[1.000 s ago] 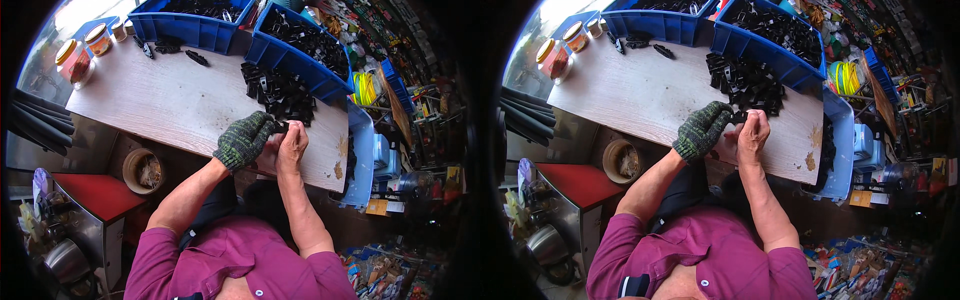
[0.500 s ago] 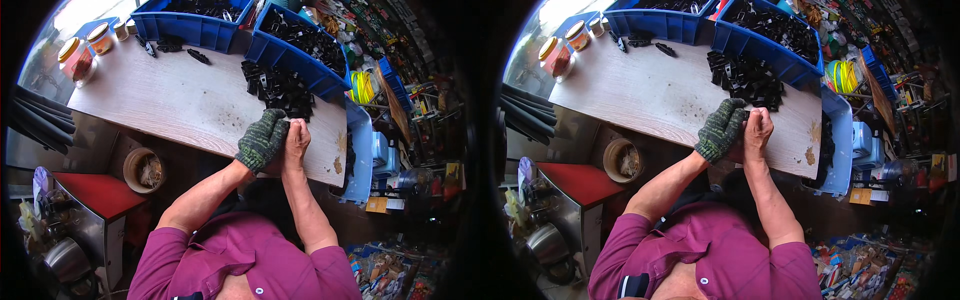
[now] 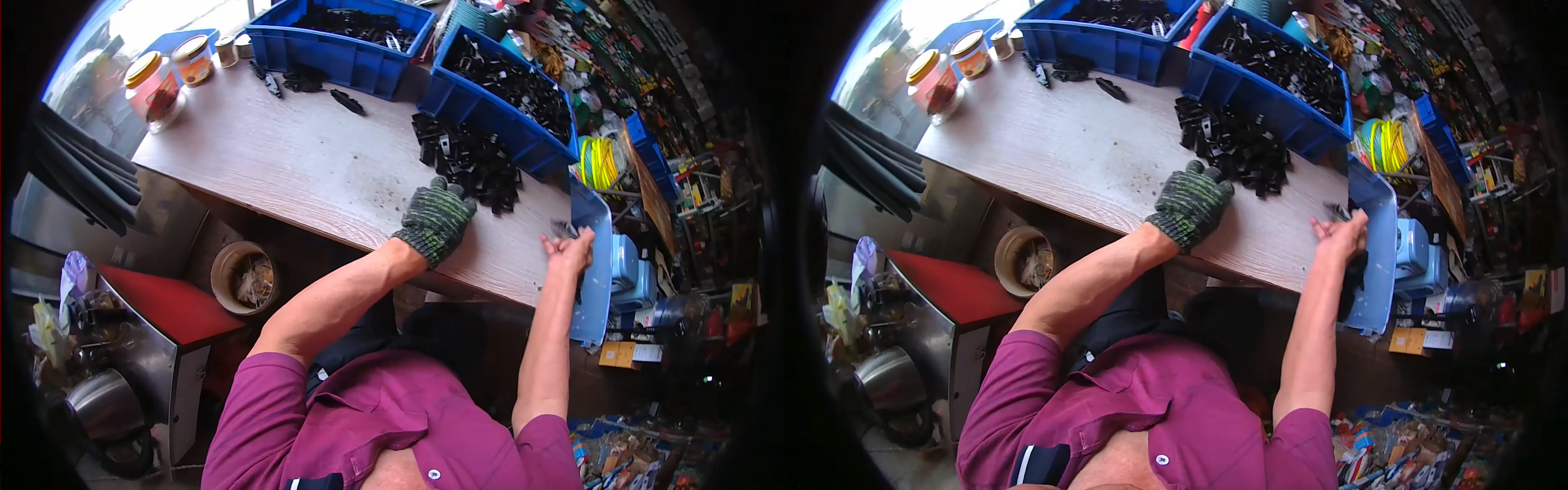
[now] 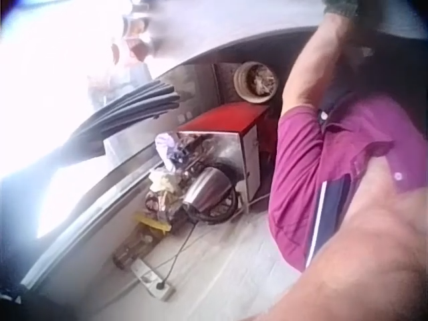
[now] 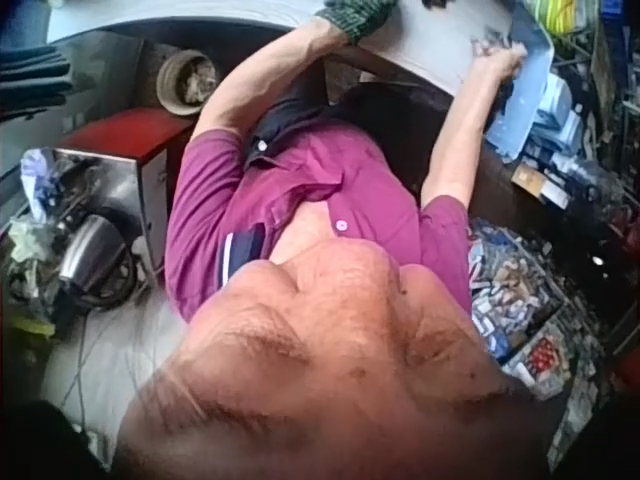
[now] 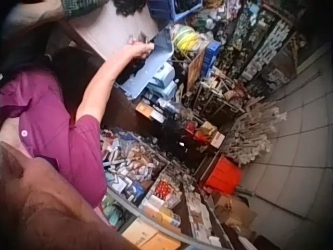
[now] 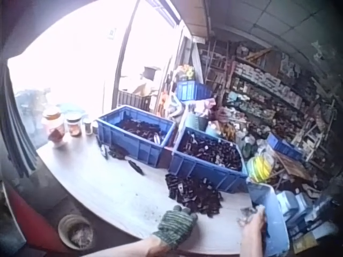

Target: Sorting small black plastic hardware components from bins onto a workbench.

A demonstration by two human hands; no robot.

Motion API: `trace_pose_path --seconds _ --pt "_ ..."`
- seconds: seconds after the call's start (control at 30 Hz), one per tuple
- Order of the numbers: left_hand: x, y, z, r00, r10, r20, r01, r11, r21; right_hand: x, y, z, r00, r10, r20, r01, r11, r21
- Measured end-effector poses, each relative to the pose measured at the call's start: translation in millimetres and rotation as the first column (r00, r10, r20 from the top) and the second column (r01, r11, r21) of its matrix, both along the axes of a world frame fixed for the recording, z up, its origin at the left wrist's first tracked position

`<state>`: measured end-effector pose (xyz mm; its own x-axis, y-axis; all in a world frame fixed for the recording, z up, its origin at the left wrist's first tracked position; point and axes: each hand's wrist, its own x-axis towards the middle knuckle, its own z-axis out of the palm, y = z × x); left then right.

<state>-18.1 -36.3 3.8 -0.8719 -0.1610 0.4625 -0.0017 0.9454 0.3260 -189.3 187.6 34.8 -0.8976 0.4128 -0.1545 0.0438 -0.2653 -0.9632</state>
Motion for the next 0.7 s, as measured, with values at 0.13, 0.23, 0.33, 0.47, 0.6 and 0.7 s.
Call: trace_pose_path --seconds 0.13,0.23,0.33,0.47,0.6,0.7 --pt "7 -3 4 1.0 -0.003 -0.01 0.005 0.986 0.164 21 2 -5 0.995 0.075 0.071 -0.08 0.995 0.064" --pt "9 -7 -5 0.995 0.033 -0.099 0.023 0.852 0.523 62 -36 -12 0.805 0.591 0.054 -0.593 0.805 0.026" --pt "10 -11 5 0.999 -0.012 -0.033 0.034 0.556 0.83 87 -67 -12 0.64 0.767 0.046 -0.766 0.632 0.115" --pt "6 -6 10 0.984 -0.176 0.033 -0.01 0.13 0.991 89 -77 -15 0.498 0.864 0.078 -0.849 0.467 0.249" --pt "-8 2 -6 0.997 -0.067 0.04 -0.024 0.224 0.974 92 -78 -14 0.46 0.887 0.049 -0.862 0.432 0.267" --pt "-30 8 -46 0.96 0.148 -0.238 0.059 0.722 0.689 93 -85 -17 0.453 0.89 0.063 -0.868 0.423 0.261"
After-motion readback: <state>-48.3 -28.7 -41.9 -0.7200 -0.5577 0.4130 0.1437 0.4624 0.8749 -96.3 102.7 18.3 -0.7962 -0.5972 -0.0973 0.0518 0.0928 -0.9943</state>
